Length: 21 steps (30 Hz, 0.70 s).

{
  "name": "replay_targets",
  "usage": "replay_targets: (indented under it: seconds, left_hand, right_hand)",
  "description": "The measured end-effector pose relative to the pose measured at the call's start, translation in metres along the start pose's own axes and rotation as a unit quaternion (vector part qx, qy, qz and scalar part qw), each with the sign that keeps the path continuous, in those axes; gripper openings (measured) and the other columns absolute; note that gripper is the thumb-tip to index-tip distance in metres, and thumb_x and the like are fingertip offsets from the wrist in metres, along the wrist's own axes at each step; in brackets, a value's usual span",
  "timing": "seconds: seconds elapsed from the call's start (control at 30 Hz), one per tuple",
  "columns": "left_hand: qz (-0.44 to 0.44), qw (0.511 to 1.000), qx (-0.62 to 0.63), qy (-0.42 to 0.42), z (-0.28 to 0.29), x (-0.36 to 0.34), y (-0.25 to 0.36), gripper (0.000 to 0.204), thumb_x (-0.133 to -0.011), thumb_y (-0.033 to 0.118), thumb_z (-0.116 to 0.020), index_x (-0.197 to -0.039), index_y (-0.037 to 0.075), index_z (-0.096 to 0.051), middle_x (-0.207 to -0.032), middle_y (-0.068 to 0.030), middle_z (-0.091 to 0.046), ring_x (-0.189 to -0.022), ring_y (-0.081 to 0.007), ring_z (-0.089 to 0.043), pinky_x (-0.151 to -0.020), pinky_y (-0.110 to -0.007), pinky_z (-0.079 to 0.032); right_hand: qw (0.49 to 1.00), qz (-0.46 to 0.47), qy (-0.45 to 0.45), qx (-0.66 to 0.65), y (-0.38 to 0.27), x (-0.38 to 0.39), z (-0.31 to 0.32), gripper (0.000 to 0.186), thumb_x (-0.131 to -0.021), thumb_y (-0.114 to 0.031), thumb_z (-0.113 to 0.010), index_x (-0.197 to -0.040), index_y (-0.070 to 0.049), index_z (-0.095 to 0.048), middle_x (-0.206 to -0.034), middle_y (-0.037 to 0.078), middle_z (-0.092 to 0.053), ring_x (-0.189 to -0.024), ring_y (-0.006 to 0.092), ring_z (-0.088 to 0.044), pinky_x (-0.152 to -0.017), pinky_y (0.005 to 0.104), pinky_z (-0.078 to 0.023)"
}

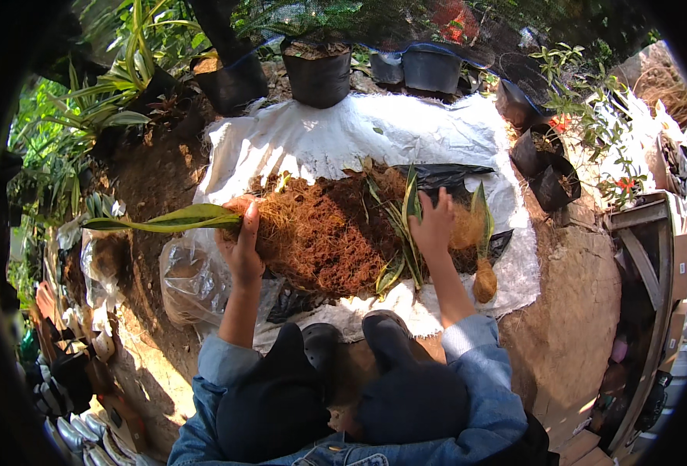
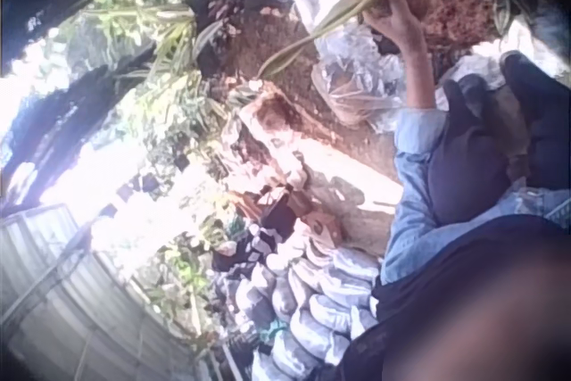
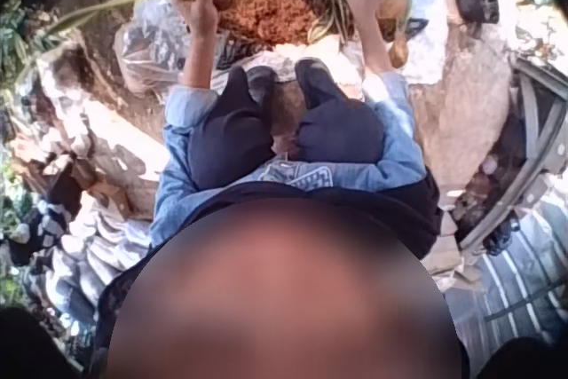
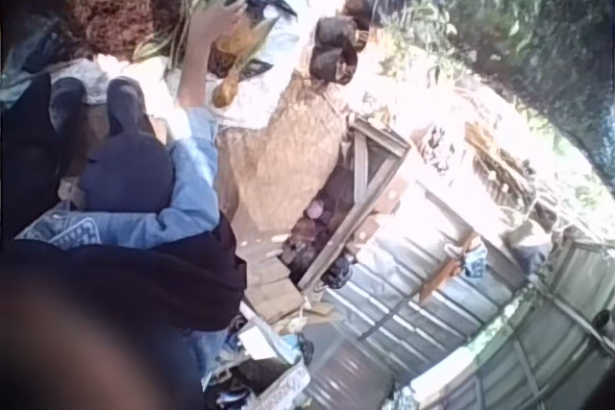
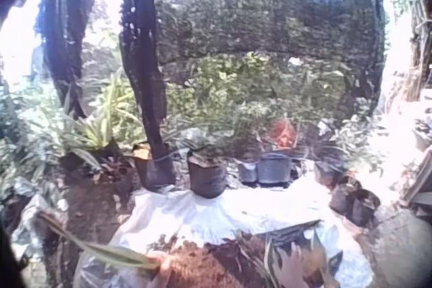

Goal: The person sits on the ground and wraps a plant's root ball with coir fiber by hand. They repeatedly adjust and press the coir around the roots to secure it before setting the plant down.

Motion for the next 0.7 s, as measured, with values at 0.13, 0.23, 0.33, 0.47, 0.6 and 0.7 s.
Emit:
replay_targets:
  seconds: [0.13, 0.23, 0.33, 0.47, 0.6, 0.7]
  left_hand:
    - [0.012, 1.0, 0.006, -0.003, 0.005, -0.003, 0.003, 0.015, -0.087, 0.005, -0.066, -0.101, -0.001, -0.062, -0.084, 0.0017, -0.06, -0.071, -0.0034, -0.053, -0.063, -0.018, -0.042]
    - [0.029, 0.999, 0.013, 0.006, 0.005, -0.002, 0.003, 0.015, -0.087, 0.004, -0.066, -0.1, -0.001, -0.062, -0.084, 0.0017, -0.06, -0.071, -0.0034, -0.053, -0.063, -0.018, -0.042]
    - [0.02, 1.0, -0.003, 0.006, 0.006, 0.0, 0.003, 0.014, -0.086, 0.002, -0.067, -0.099, -0.001, -0.063, -0.085, 0.0011, -0.061, -0.07, -0.004, -0.054, -0.062, -0.018, -0.042]
    - [0.038, 0.999, 0.012, -0.002, 0.007, 0.001, 0.002, 0.014, -0.085, 0.001, -0.067, -0.097, -0.001, -0.063, -0.086, 0.0, -0.062, -0.073, -0.0054, -0.056, -0.066, -0.019, -0.044]
    - [0.013, 1.0, -0.023, -0.014, 0.006, 0.001, 0.003, 0.013, -0.084, 0.001, -0.068, -0.096, -0.001, -0.064, -0.087, 0.0, -0.063, -0.076, -0.006, -0.057, -0.069, -0.021, -0.045]
    - [0.027, 0.999, -0.026, -0.027, 0.005, 0.002, 0.002, 0.013, -0.083, 0.001, -0.068, -0.096, 0.0, -0.064, -0.088, 0.0001, -0.063, -0.078, -0.006, -0.057, -0.07, -0.021, -0.045]
  right_hand:
    - [0.965, -0.198, 0.019, 0.17, 0.121, 0.009, -0.024, 0.062, -0.073, -0.03, -0.079, -0.13, -0.023, -0.056, -0.156, 0.015, -0.016, -0.144, 0.0385, -0.013, -0.11, 0.0667, -0.009]
    - [0.965, -0.256, -0.013, 0.051, 0.182, 0.009, -0.018, 0.05, -0.073, -0.024, -0.077, -0.12, -0.017, -0.062, -0.153, 0.011, -0.022, -0.14, 0.0394, -0.02, -0.111, 0.064, -0.012]
    - [0.938, -0.334, 0.076, -0.053, 0.205, 0.018, 0.006, 0.055, -0.074, -0.021, -0.075, -0.124, -0.015, -0.054, -0.15, 0.013, -0.026, -0.14, 0.0367, -0.022, -0.113, 0.0578, -0.014]
    - [0.938, -0.312, 0.119, 0.095, 0.177, 0.029, 0.033, 0.071, -0.074, -0.013, -0.071, -0.136, -0.014, -0.036, -0.15, 0.018, -0.026, -0.142, 0.0323, -0.02, -0.115, 0.0511, -0.014]
    - [0.993, 0.1, -0.002, 0.067, 0.118, 0.014, 0.011, 0.075, -0.075, -0.009, -0.07, -0.141, -0.016, -0.035, -0.156, 0.012, -0.018, -0.146, 0.0303, -0.011, -0.116, 0.0563, -0.004]
    - [0.928, 0.164, -0.152, 0.299, 0.097, 0.002, -0.044, 0.075, -0.079, -0.01, -0.065, -0.145, -0.017, -0.032, -0.154, 0.01, -0.027, -0.146, 0.0287, -0.011, -0.116, 0.0577, -0.002]
Point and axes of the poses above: each hand's wrist, its own x-axis away from the middle knuckle, its own z-axis out of the back of the hand, y = z × x, the point moved 2 cm from there along -x, towards the middle knuckle
